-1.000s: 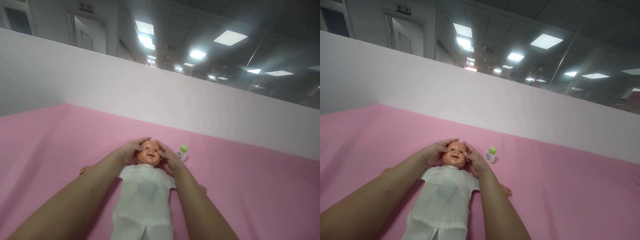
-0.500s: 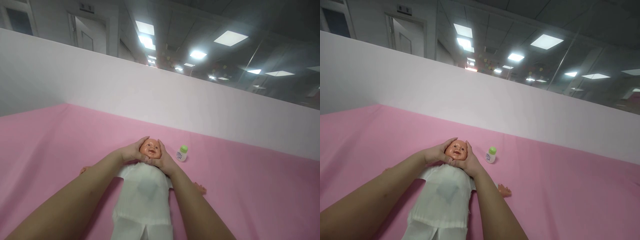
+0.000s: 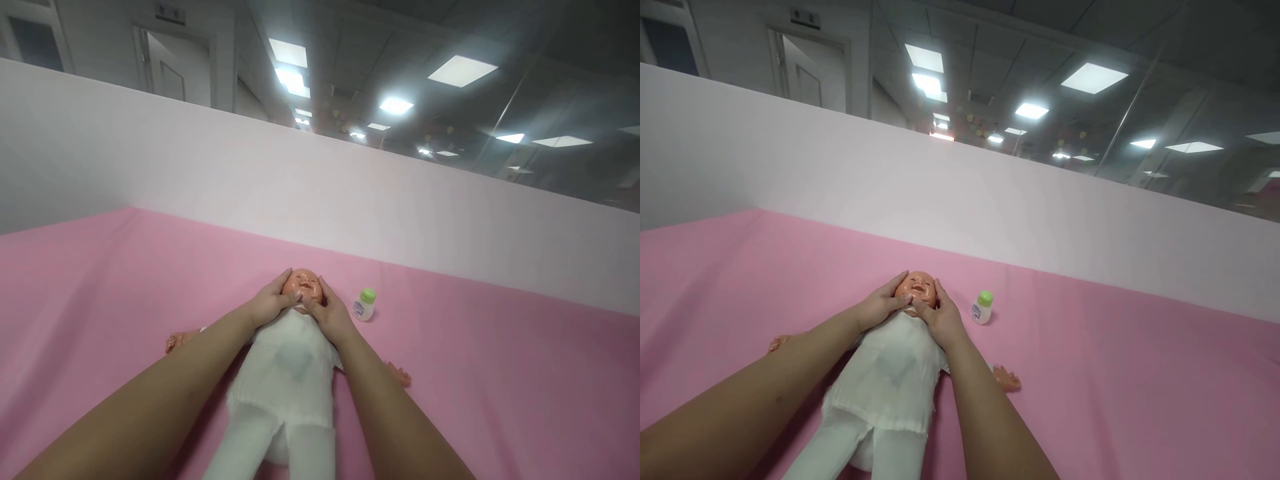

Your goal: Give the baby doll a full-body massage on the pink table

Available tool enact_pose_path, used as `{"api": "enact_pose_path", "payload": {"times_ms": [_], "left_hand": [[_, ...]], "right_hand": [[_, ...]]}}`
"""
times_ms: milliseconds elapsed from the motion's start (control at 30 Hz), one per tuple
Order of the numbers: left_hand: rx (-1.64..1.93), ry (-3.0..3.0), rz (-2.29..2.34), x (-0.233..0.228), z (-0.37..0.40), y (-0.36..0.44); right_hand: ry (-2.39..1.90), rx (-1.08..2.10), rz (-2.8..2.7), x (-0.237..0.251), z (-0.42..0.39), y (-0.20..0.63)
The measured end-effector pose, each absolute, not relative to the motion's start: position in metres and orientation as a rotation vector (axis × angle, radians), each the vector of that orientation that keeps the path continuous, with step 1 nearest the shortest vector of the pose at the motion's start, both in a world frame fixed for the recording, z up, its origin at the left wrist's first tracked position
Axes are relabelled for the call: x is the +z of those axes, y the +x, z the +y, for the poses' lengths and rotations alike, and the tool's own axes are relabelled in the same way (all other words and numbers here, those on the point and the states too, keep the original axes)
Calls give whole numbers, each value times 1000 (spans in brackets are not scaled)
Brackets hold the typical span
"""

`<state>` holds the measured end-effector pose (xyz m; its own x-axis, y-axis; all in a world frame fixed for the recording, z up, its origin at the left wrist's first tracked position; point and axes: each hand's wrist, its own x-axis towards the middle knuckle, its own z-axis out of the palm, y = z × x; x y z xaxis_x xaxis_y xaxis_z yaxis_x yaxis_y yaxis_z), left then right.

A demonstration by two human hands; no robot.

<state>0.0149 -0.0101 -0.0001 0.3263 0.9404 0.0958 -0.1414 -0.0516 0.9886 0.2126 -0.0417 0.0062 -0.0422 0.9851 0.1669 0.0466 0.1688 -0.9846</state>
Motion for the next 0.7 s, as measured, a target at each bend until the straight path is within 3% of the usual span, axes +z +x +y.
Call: {"api": "enact_pose_path", "payload": {"times_ms": [433, 700], "left_hand": [[1114, 1176, 729, -15, -2, 18], [1139, 1223, 746, -18, 1, 20]], "right_hand": [[-875, 1406, -1177, -3, -35, 218], [-933, 1284, -1215, -5, -34, 218]]}}
